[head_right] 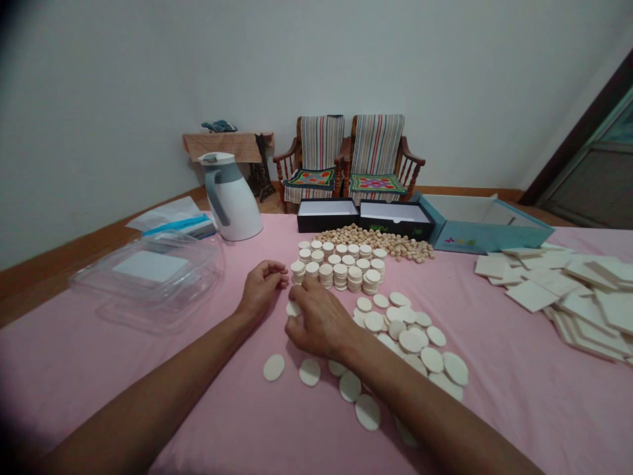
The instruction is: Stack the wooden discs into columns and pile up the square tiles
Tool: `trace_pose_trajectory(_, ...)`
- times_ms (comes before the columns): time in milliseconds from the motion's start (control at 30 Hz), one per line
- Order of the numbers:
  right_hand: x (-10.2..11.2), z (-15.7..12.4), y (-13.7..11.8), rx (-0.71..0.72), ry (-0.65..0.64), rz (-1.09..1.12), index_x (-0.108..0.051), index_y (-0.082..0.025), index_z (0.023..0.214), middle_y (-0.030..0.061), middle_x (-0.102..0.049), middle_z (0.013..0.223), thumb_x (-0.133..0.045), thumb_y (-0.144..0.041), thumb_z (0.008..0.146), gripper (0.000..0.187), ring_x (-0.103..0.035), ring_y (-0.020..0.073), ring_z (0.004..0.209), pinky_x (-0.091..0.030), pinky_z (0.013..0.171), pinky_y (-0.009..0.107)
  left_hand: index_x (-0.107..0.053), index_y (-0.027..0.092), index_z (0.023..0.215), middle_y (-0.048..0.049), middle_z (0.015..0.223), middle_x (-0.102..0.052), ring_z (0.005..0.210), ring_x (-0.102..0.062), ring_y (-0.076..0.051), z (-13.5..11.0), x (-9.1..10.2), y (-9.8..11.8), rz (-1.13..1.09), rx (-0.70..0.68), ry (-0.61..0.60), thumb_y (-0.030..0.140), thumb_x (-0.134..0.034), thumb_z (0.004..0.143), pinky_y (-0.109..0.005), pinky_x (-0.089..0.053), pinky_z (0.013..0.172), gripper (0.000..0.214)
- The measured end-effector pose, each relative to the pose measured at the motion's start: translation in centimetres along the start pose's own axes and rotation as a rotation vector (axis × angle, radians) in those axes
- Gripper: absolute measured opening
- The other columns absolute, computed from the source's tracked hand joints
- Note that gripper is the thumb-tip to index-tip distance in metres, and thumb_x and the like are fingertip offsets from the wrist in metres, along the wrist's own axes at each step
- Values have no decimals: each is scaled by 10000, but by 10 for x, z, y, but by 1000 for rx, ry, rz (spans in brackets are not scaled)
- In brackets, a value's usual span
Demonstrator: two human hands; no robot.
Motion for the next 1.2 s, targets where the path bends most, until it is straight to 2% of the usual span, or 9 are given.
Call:
trace_pose_trajectory(100, 6, 11, 14, -99, 105, -88, -544, -143, 951, 84, -520, 944, -518, -238, 783, 194, -501, 188, 833, -381, 700, 290, -566, 134, 766, -11, 726, -619, 555, -575, -83, -1, 0, 2, 17, -4, -8, 114, -538, 595, -200, -453, 519, 174)
trace_pose_trajectory(367, -11, 29, 21, -155, 44, -258, -557, -135, 997, 110, -561, 983, -531, -334, 833, 260, -553, 209, 825, -386, 659, 291, -573, 136, 769, -13, 719, -628, 558, -582, -87, 2, 2, -1, 52, -19, -24, 126, -534, 608, -194, -451, 508, 165)
trace_pose_trajectory(567, -12, 30, 24, -167, 36, -251, -565, -139, 1010, 106, -567, 992, -550, -338, 828, 270, -568, 208, 811, -380, 638, 291, -576, 133, 763, -14, 701, -628, 551, -584, -89, 2, 1, -2, 47, -15, -33, 135, -534, 612, -194, -455, 502, 157)
trace_pose_trajectory(733, 2, 22, 18, -152, 62, -161, -590, -157, 971, 89, -579, 954, -519, -315, 851, 211, -552, 192, 812, -366, 649, 285, -580, 135, 759, -10, 696, -627, 536, -574, -81, 1, 0, -1, 38, -13, -36, 122, -531, 611, -187, -445, 489, 157)
trace_pose_trajectory(833, -1, 11, 2, -13, -115, 7, -614, -164, 913, 53, -594, 877, -551, -217, 810, 132, -540, 153, 772, -369, 663, 260, -578, 136, 746, -8, 692, -626, 526, -567, -78, 2, -1, -3, 32, -11, -28, 104, -517, 606, -185, -438, 482, 156)
trace_pose_trajectory(900, -7, 0, -13, 97, -282, 125, -621, -170, 963, 43, -599, 900, -594, -174, 759, 206, -543, 143, 782, -380, 671, 245, -576, 138, 742, -6, 689, -625, 520, -562, -73, 2, -1, -4, 26, -12, -19, 94, -509, 607, -182, -432, 480, 156)
trace_pose_trajectory(967, -12, -12, -24, 142, -392, 179, -612, -178, 1034, 47, -594, 958, -627, -158, 718, 316, -550, 147, 803, -391, 672, 242, -578, 138, 741, -7, 690, -626, 518, -561, -72, 2, -1, -5, 24, -13, -14, 88, -507, 611, -184, -432, 483, 157)
trace_pose_trajectory(1100, -20, -23, -35, 167, -441, 183, -614, -211, 1047, 45, -572, 1013, -650, -183, 723, 328, -558, 160, 857, -404, 705, 251, -583, 138, 745, -12, 702, -630, 525, -569, -76, 2, -1, -5, 27, -11, -17, 86, -508, 619, -188, -434, 484, 155)
trace_pose_trajectory(1200, -24, -25, -38, 134, -419, 151, -611, -205, 1024, 51, -568, 999, -669, -304, 745, 301, -558, 174, 856, -410, 704, 266, -585, 137, 746, -14, 701, -631, 529, -572, -79, 2, -1, -4, 33, -10, -23, 91, -518, 621, -188, -436, 484, 149)
Point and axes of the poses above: each hand's wrist, its own z-axis towards the middle knuckle, its own x-axis out of the back of the hand, y = z × x, the point moved 6 cm from there along z, towards the middle knuckle
